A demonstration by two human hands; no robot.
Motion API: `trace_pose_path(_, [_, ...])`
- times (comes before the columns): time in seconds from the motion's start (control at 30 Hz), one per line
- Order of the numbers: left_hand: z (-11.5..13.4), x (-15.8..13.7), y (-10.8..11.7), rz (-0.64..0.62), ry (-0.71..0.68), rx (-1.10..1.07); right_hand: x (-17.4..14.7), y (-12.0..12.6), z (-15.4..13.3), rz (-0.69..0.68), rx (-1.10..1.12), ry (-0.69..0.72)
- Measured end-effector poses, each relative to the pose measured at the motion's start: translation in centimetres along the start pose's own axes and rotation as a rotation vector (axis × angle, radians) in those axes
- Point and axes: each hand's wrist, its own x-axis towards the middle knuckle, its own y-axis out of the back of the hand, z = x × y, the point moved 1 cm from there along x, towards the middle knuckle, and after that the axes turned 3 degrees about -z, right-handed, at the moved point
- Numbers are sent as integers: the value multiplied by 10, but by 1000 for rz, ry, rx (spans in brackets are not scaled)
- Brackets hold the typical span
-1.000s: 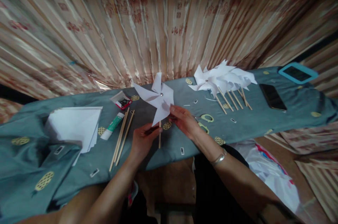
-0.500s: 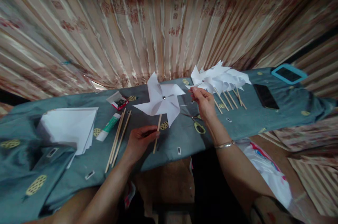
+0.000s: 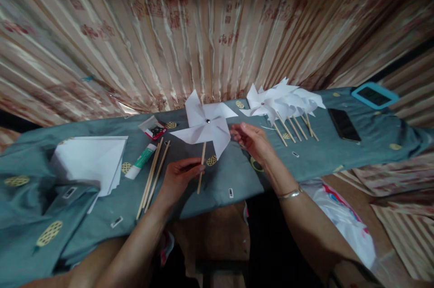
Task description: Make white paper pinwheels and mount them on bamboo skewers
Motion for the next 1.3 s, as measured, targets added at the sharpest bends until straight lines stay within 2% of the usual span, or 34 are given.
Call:
trace_pose_path(0.1, [-2, 1, 0, 11, 12, -22, -8, -13, 5, -179, 47, -101])
trace_pose_path(0.33, [-5, 3, -2, 1, -28, -15, -16, -29, 16, -302, 167, -228])
trace_pose_path(0.47, [-8, 2, -5, -16, -62, 4, -21, -38, 22, -363, 177, -232])
trace_pose_path(0.6, [-10, 1, -5, -46, -82, -6, -31, -49, 21, -409, -37, -121])
trace_pose_path(0.7, [-10, 2, -3, -22, -82, 1, -36, -42, 10, -367, -206, 14])
trace_pose_path(0.8, [-8, 3, 0, 23, -74, -14, -29, -17, -5, -236, -207, 106])
trace_pose_path(0.9, [-7, 2, -1, -18, -41, -14, -11, 10, -16, 92, -176, 263])
trace_pose_path(0.97, [-8, 0, -4, -72, -16, 19, 0, 19, -18, 178, -152, 268])
trace_pose_path(1.13, [-12, -2, -9, -110, 34, 50, 10, 12, -15, 61, -16, 133])
trace_pose_path(1.3, [-12, -1, -7, -98, -10, 75, 5, 6, -13, 10, -25, 85])
